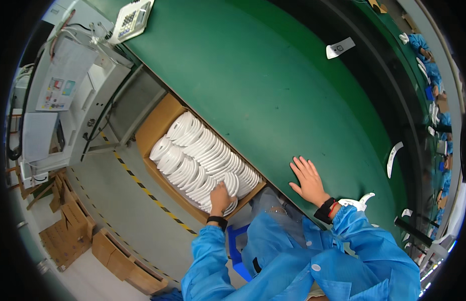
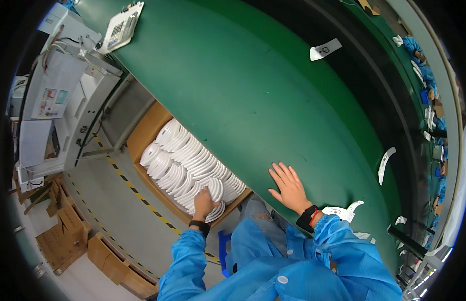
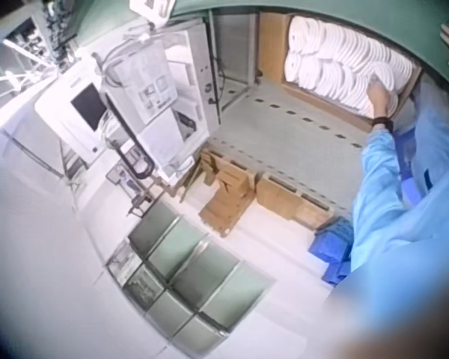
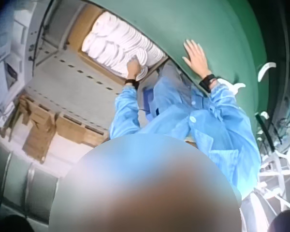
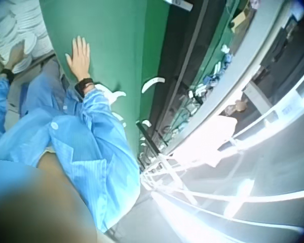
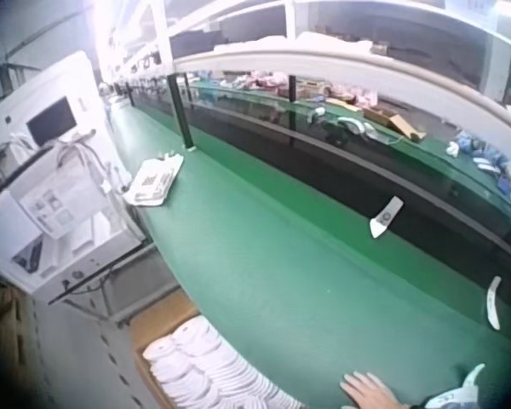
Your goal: Packing curved plastic components into boxes at a manufacturing assembly line.
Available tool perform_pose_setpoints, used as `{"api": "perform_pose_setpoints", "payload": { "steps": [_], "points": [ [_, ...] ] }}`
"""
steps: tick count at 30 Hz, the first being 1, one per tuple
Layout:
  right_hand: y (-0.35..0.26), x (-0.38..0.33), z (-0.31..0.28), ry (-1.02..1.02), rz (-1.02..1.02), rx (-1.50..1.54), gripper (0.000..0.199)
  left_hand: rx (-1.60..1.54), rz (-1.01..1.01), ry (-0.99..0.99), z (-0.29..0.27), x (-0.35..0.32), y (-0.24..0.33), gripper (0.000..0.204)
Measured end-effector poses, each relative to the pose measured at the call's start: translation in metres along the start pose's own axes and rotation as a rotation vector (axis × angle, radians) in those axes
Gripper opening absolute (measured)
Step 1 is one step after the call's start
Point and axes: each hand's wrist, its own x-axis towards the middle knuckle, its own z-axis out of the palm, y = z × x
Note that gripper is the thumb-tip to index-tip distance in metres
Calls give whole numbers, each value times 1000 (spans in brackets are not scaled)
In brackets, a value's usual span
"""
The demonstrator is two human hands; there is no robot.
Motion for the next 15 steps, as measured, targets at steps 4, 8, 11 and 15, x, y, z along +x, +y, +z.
{"api": "perform_pose_setpoints", "payload": {
  "steps": [4, 8, 11, 15],
  "points": [
    [-4, 3, 14, 19, 13, -42, 63, 158, 77, -156, 79, 35, -1, 78],
    [0, 4, 21, 35, 26, -58, 63, 167, 78, -160, 120, 67, 7, 82],
    [-1, 2, 24, 47, 21, -61, 63, 161, 52, -168, 138, 75, 7, 83],
    [0, 3, 24, 41, 45, -72, 63, 193, 165, -46, 153, 68, 9, 85]
  ]
}}
